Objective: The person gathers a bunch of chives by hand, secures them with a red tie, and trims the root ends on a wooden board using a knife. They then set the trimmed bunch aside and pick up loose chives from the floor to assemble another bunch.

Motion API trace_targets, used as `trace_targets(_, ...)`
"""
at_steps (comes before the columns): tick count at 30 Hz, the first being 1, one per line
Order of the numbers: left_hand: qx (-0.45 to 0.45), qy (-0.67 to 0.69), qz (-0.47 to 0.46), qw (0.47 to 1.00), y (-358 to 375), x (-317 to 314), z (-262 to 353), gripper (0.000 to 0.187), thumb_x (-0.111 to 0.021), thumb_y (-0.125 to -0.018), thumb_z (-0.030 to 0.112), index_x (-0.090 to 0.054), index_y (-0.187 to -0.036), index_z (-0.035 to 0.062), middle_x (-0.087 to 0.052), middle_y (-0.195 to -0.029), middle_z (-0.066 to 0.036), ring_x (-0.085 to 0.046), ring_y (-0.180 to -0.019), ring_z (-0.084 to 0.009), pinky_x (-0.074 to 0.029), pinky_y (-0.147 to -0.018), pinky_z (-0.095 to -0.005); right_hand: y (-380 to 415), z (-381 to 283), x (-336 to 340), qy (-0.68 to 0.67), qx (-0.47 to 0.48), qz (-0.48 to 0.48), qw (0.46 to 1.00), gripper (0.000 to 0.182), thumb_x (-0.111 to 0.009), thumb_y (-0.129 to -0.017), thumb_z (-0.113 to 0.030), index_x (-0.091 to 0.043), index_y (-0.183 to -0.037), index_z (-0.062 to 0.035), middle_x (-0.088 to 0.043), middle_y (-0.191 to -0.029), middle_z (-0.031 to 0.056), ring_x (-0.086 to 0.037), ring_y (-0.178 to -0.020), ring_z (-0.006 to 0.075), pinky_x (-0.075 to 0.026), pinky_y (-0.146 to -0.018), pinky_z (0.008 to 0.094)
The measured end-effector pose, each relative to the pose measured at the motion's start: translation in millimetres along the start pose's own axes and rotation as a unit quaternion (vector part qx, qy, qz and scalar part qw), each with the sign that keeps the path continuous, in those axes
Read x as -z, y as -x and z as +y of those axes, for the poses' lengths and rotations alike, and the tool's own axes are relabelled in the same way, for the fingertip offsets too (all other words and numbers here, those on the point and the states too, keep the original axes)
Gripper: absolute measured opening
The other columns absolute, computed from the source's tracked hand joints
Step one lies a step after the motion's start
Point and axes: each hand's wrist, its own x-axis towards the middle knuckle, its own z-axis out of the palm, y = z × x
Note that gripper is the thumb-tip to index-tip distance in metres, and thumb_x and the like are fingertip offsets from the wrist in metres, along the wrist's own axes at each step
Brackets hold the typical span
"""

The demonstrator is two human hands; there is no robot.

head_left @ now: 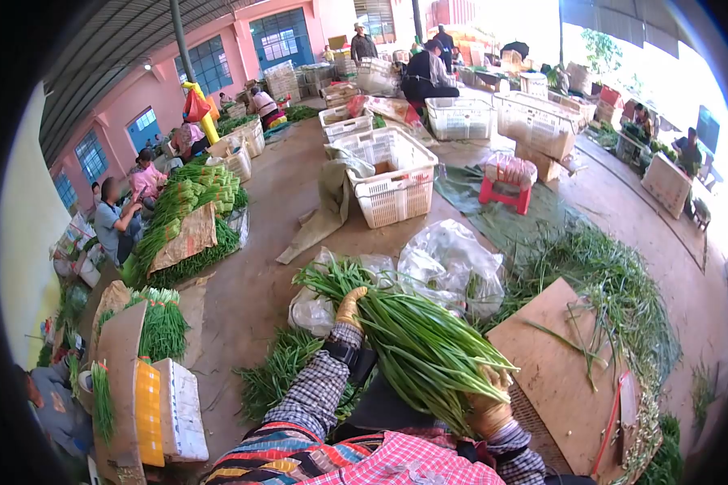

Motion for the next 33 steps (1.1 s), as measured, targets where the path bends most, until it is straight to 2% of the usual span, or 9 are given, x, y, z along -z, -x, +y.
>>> trace_targets(1,0.004,0.012,-0.011,1.0,-4.4,4.1,-0.8,0.027,-0.064,-0.078,0.026,-0.062,-0.093,0.0032,-0.066,-0.087,-0.012,-0.062,-0.074,-0.0303,-0.054,-0.072,-0.0459,-2.8,-8.6,-2.8,-0.015,-0.02,0.069,0.997,0.064,-0.07,-0.065,-0.039,-0.054,-0.125,-0.0232,-0.044,-0.132,0.0123,-0.038,-0.125,0.0319,-0.022,-0.107,0.0555)
trace_targets(5,0.011,0.04,-0.034,0.999,-9.1,9.6,-0.9,0.025,-0.065,-0.077,0.025,-0.062,-0.09,0.0045,-0.067,-0.085,-0.011,-0.063,-0.072,-0.03,-0.054,-0.072,-0.0468,-7.4,-8.1,-26.7,-0.006,-0.018,0.167,0.986,0.045,-0.065,-0.076,-0.027,-0.058,-0.119,-0.0178,-0.05,-0.126,0.0113,-0.042,-0.121,0.0314,-0.03,-0.103,0.0523)
trace_targets(7,0.01,0.046,-0.039,0.998,-5.5,8.5,-1.0,0.025,-0.066,-0.076,0.025,-0.062,-0.09,0.0047,-0.066,-0.085,-0.011,-0.063,-0.071,-0.03,-0.054,-0.072,-0.0471,-2.1,-6.7,-30.2,-0.035,-0.033,0.127,0.991,0.047,-0.065,-0.076,-0.026,-0.057,-0.121,-0.0181,-0.049,-0.128,0.0112,-0.041,-0.122,0.0319,-0.03,-0.103,0.0524)
trace_targets(10,-0.003,0.032,-0.033,0.999,-4.8,8.6,-1.8,0.026,-0.067,-0.075,0.025,-0.063,-0.09,0.0051,-0.066,-0.085,-0.01,-0.063,-0.072,-0.0303,-0.054,-0.071,-0.0475,-1.7,-6.6,-18.9,-0.121,-0.013,0.135,0.983,0.048,-0.065,-0.075,-0.026,-0.057,-0.122,-0.0177,-0.047,-0.13,0.0135,-0.039,-0.124,0.0337,-0.029,-0.104,0.0531)
trace_targets(14,0.001,0.015,-0.004,1.0,6.5,-2.6,-1.2,0.028,-0.068,-0.074,0.026,-0.062,-0.092,0.0049,-0.066,-0.085,-0.01,-0.062,-0.072,-0.0305,-0.054,-0.071,-0.0483,-6.0,-15.8,-1.0,-0.073,0.029,0.09,0.993,0.053,-0.063,-0.076,-0.028,-0.053,-0.127,-0.0173,-0.042,-0.136,0.0176,-0.033,-0.129,0.0375,-0.025,-0.106,0.0556)
trace_targets(17,-0.001,0.011,0.007,1.0,13.9,-7.4,0.0,0.029,-0.068,-0.074,0.027,-0.062,-0.092,0.0047,-0.066,-0.085,-0.01,-0.063,-0.072,-0.0306,-0.054,-0.07,-0.0482,-8.0,-13.9,-26.8,0.027,0.023,0.079,0.996,0.055,-0.062,-0.077,-0.03,-0.05,-0.129,-0.0155,-0.041,-0.137,0.0165,-0.032,-0.13,0.0369,-0.024,-0.106,0.0551)
trace_targets(24,0.009,0.023,-0.006,1.0,6.2,-3.9,-0.4,0.03,-0.067,-0.074,0.026,-0.061,-0.093,0.0039,-0.066,-0.084,-0.011,-0.062,-0.069,-0.0302,-0.055,-0.066,-0.0471,-5.2,-13.7,-25.4,-0.053,0.011,0.091,0.994,0.059,-0.061,-0.078,-0.034,-0.047,-0.132,-0.0146,-0.041,-0.138,0.0145,-0.032,-0.131,0.034,-0.023,-0.107,0.0544)
trace_targets(27,-0.003,0.009,0.007,1.0,11.5,-7.3,0.4,0.03,-0.067,-0.074,0.026,-0.061,-0.093,0.0034,-0.066,-0.084,-0.011,-0.062,-0.069,-0.0301,-0.055,-0.067,-0.0472,-8.1,-13.3,-32.1,0.0,0.013,0.09,0.996,0.06,-0.062,-0.077,-0.034,-0.047,-0.132,-0.0151,-0.041,-0.138,0.0138,-0.033,-0.131,0.0346,-0.023,-0.107,0.0549)
trace_targets(33,-0.003,0.017,-0.01,1.0,12.1,-7.4,0.6,0.03,-0.067,-0.075,0.026,-0.061,-0.093,0.003,-0.066,-0.085,-0.011,-0.062,-0.069,-0.0299,-0.055,-0.067,-0.0471,-2.6,-12.2,-29.3,-0.036,0.039,0.117,0.992,0.058,-0.062,-0.077,-0.033,-0.05,-0.13,-0.0139,-0.044,-0.136,0.0142,-0.035,-0.129,0.0364,-0.025,-0.105,0.0568)
